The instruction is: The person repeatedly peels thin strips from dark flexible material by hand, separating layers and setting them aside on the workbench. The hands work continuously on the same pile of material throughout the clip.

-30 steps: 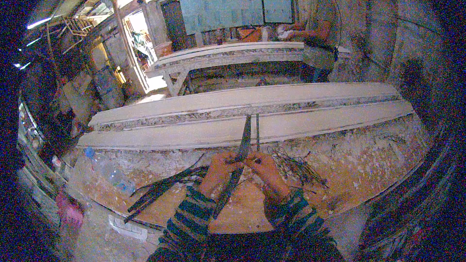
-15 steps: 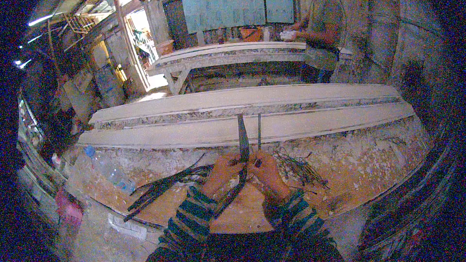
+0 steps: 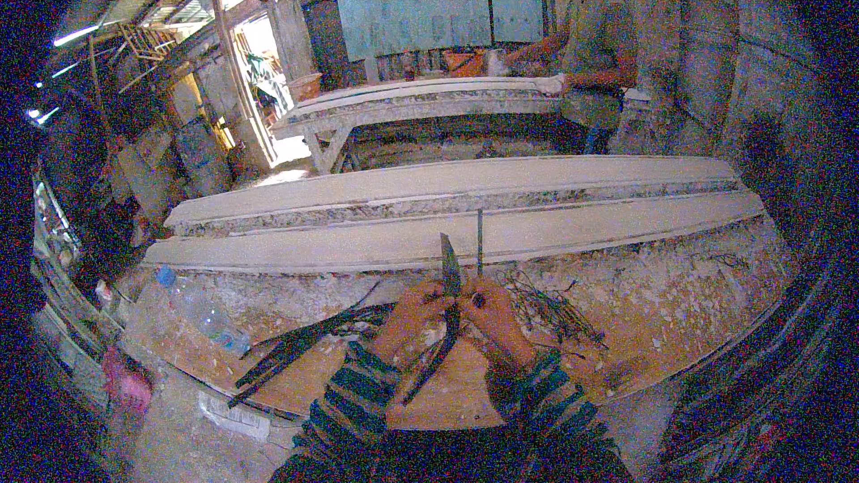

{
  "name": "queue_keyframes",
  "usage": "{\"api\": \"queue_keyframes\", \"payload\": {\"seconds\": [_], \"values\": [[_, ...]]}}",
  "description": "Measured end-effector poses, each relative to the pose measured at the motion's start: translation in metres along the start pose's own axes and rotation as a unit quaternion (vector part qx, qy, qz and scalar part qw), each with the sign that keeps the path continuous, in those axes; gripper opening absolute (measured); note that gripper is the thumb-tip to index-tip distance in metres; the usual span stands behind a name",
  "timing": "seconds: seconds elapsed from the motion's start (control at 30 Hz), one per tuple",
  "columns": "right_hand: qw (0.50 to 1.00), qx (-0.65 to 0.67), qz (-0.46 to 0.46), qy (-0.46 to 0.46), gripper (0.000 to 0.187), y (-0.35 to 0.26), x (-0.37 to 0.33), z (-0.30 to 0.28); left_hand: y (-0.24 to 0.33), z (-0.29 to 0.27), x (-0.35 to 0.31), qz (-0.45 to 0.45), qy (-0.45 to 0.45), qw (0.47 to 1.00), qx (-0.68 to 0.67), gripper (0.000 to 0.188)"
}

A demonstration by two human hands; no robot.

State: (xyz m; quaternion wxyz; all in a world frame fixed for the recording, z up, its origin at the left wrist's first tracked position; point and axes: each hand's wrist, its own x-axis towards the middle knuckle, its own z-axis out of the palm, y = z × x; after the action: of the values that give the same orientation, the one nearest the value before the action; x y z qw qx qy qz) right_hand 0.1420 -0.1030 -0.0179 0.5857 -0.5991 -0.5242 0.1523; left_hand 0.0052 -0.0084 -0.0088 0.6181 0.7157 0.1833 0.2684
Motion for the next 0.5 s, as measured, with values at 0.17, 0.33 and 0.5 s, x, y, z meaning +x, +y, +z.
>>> {"api": "queue_keyframes", "payload": {"seconds": [0.17,0.33,0.5], "values": [[0.999,0.016,0.009,-0.027,0.008,0.004,0.002,-0.002,0.005,-0.006,-0.002,-0.037,-0.021,0.999,-0.028,0.016],[0.999,-0.047,-0.001,-0.022,0.009,0.001,0.002,-0.003,0.007,-0.009,-0.003,0.033,-0.05,0.998,0.017,0.017],[0.994,-0.087,-0.059,-0.01,0.008,0.0,0.003,-0.003,0.005,-0.012,-0.001,-0.037,-0.075,0.996,-0.016,0.016]]}}
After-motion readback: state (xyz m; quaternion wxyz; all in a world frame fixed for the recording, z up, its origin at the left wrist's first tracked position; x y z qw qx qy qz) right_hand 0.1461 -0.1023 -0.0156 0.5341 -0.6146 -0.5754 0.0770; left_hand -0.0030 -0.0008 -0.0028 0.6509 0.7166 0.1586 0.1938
